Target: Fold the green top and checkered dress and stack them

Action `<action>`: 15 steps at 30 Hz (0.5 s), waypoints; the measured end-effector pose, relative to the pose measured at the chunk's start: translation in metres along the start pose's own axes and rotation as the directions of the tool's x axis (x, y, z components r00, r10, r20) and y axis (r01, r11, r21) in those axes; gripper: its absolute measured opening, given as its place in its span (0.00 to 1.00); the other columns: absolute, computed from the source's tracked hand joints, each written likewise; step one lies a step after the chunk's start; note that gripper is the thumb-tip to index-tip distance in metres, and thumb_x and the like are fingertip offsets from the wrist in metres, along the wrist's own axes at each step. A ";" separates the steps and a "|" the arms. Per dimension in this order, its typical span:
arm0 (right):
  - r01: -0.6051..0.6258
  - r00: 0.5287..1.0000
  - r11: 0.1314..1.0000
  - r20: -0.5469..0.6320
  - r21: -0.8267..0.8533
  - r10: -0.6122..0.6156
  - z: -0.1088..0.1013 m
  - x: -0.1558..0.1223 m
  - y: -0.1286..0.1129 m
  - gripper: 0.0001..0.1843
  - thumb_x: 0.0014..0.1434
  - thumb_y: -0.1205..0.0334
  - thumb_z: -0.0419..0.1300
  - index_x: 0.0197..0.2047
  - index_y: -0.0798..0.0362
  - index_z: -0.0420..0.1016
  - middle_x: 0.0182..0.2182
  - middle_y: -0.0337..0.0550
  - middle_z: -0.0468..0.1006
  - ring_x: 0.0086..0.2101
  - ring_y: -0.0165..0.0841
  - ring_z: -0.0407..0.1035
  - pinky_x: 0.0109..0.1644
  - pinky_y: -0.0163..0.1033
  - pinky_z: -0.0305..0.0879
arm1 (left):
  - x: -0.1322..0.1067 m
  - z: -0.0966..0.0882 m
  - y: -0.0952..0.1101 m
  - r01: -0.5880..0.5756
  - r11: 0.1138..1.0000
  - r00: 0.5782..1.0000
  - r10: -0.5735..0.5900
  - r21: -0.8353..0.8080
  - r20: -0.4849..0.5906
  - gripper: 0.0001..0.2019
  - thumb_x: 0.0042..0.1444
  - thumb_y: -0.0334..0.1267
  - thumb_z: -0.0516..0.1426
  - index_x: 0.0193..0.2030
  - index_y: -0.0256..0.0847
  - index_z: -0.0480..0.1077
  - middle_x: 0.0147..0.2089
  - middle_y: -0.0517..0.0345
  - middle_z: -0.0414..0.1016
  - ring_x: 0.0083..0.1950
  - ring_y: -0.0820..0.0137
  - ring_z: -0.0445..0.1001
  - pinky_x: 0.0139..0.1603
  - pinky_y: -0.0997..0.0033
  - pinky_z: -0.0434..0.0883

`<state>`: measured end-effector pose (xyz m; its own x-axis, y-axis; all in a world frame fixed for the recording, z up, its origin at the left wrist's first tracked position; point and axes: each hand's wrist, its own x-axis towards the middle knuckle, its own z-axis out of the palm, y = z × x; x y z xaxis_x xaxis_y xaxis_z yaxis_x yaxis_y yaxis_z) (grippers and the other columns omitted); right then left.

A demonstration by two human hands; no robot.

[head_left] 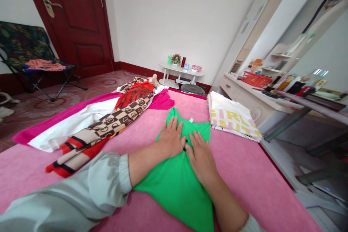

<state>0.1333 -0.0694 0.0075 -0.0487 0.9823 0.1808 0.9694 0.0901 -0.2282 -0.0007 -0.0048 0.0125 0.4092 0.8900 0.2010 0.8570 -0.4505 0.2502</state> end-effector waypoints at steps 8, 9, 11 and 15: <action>-0.012 1.000 1.000 -0.021 -0.013 0.012 -0.001 0.000 -0.004 0.27 0.66 0.55 0.43 0.65 0.56 0.59 0.67 0.50 0.52 0.66 0.44 0.44 0.66 0.55 0.44 | 0.042 -0.013 -0.044 0.169 0.940 0.932 -0.251 -0.297 -0.261 0.29 0.56 0.45 0.56 0.62 0.39 0.57 0.57 0.43 0.68 0.58 0.58 0.66 0.55 0.60 0.64; -0.016 1.000 1.000 -0.023 -0.012 0.016 -0.001 0.000 -0.005 0.27 0.66 0.55 0.43 0.65 0.56 0.59 0.67 0.50 0.52 0.66 0.44 0.44 0.66 0.55 0.44 | 0.051 -0.012 -0.054 0.211 0.910 0.924 -0.305 -0.357 -0.231 0.28 0.54 0.45 0.57 0.61 0.38 0.58 0.53 0.44 0.71 0.54 0.58 0.69 0.51 0.61 0.65; -0.021 0.999 1.000 -0.025 -0.008 0.021 -0.002 0.000 -0.007 0.27 0.66 0.55 0.43 0.65 0.56 0.59 0.66 0.50 0.52 0.65 0.43 0.44 0.66 0.55 0.43 | 0.068 -0.008 -0.074 0.265 0.844 0.916 -0.372 -0.466 -0.152 0.27 0.52 0.46 0.59 0.57 0.37 0.62 0.44 0.48 0.76 0.47 0.60 0.73 0.45 0.64 0.67; -0.017 0.999 1.000 -0.033 0.003 0.017 -0.005 -0.002 -0.009 0.27 0.66 0.55 0.43 0.65 0.56 0.60 0.66 0.50 0.53 0.65 0.43 0.45 0.66 0.54 0.43 | 0.098 0.001 -0.098 0.225 0.776 0.935 -0.341 -0.589 -0.092 0.15 0.47 0.44 0.63 0.39 0.38 0.73 0.30 0.56 0.76 0.33 0.68 0.74 0.34 0.71 0.67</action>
<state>0.1254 -0.0728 0.0137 -0.0242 0.9777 0.2087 0.9694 0.0740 -0.2343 -0.0443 0.1263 0.0071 0.0615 0.9798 0.1900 0.5728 -0.1906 0.7972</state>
